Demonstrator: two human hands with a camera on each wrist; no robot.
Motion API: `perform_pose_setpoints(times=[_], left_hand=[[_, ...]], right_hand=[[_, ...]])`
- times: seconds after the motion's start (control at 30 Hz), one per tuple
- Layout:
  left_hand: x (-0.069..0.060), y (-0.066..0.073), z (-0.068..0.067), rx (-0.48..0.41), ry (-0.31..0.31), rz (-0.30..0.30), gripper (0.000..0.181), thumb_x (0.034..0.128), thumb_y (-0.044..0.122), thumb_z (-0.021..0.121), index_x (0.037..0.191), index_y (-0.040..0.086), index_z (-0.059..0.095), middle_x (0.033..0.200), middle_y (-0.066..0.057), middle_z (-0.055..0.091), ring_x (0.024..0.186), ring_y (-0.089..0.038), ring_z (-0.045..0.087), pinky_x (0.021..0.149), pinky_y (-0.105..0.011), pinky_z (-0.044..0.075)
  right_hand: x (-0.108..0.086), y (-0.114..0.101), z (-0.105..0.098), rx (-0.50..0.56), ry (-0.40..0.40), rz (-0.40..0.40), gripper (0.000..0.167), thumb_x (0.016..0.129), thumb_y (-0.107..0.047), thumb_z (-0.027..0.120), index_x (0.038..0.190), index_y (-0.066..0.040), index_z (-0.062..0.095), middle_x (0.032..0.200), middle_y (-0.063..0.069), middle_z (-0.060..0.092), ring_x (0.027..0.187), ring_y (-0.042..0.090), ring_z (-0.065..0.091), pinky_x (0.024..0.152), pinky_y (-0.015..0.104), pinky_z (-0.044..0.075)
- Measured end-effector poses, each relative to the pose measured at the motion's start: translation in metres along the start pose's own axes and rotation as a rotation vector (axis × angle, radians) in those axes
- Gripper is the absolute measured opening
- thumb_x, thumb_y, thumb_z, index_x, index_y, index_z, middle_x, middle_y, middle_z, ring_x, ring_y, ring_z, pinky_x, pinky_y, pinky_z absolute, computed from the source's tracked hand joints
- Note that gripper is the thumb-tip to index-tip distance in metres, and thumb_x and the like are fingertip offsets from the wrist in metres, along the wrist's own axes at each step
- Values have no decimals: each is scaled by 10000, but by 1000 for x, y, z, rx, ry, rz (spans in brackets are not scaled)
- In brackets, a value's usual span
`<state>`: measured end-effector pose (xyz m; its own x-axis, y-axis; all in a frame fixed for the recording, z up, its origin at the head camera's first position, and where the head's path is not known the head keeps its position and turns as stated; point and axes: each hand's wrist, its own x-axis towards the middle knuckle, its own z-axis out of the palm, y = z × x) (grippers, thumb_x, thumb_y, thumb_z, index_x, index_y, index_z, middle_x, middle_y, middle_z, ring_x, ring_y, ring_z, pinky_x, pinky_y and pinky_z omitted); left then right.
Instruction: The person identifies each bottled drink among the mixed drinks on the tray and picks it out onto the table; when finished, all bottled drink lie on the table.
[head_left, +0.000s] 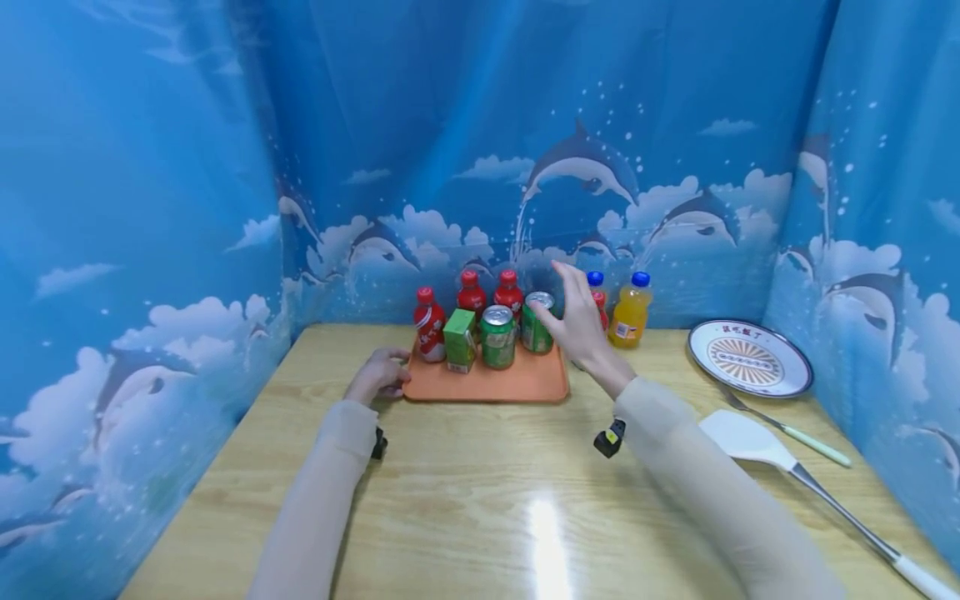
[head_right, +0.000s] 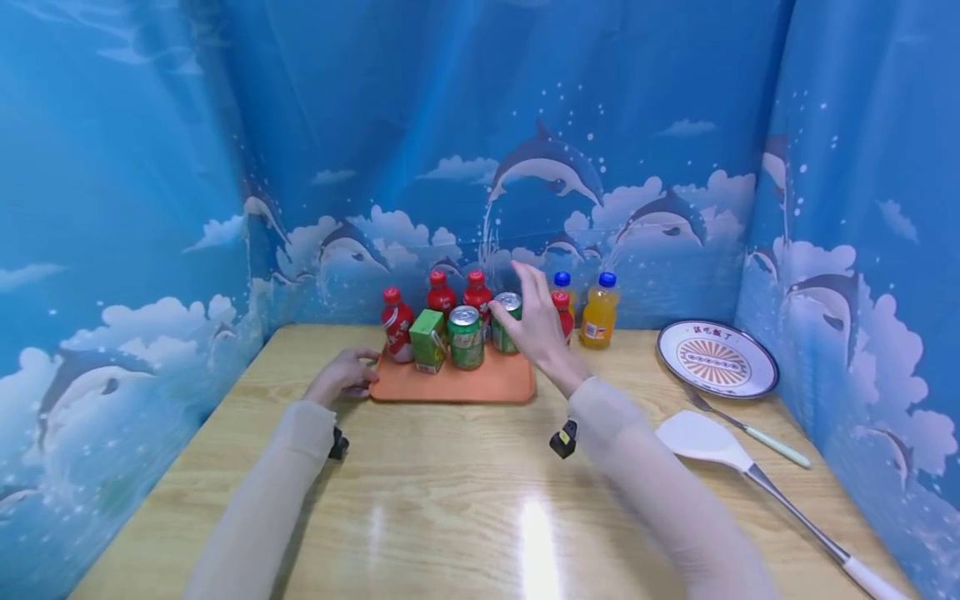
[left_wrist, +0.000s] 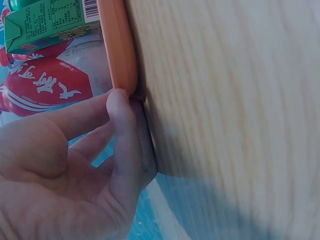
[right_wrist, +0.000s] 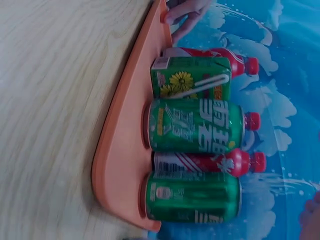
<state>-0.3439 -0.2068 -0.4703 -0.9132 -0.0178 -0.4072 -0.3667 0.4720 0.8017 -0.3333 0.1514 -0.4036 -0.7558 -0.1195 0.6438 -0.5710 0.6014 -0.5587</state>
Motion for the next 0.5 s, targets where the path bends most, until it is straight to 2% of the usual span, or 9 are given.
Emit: perform_pose_setpoints(times=[0.13, 0.27, 0.37, 0.5], left_hand=[[1, -3, 2, 4, -7, -3, 625, 977, -5, 627, 1573, 91, 465, 1195, -165, 639, 607, -85, 588, 575, -205, 562], [2, -5, 1, -1, -12, -17, 623, 993, 9, 615, 1586, 103, 448, 1287, -191, 619, 623, -92, 585, 573, -206, 554], [2, -5, 0, -3, -10, -17, 620, 996, 11, 614, 1587, 104, 448, 1281, -194, 625, 623, -94, 585, 573, -208, 554], [1, -2, -2, 1, -8, -17, 621, 997, 18, 619, 1588, 110, 450, 1316, -200, 613, 628, -99, 588, 581, -218, 557]], right_hand=[[6, 1, 17, -60, -132, 103, 777, 1017, -368, 702, 1657, -138, 326, 1663, 165, 370, 1494, 388, 434, 1202, 626, 427], [15, 6, 28, -137, -223, 183, 821, 1011, -530, 651, 1669, -170, 316, 1684, 162, 356, 1537, 405, 372, 1208, 678, 390], [21, 10, 35, -166, -261, 218, 848, 1001, -576, 637, 1677, -191, 299, 1691, 159, 348, 1569, 402, 319, 1217, 696, 363], [29, 14, 42, -207, -279, 220, 846, 1007, -594, 617, 1676, -181, 304, 1671, 177, 372, 1588, 405, 283, 1303, 659, 229]])
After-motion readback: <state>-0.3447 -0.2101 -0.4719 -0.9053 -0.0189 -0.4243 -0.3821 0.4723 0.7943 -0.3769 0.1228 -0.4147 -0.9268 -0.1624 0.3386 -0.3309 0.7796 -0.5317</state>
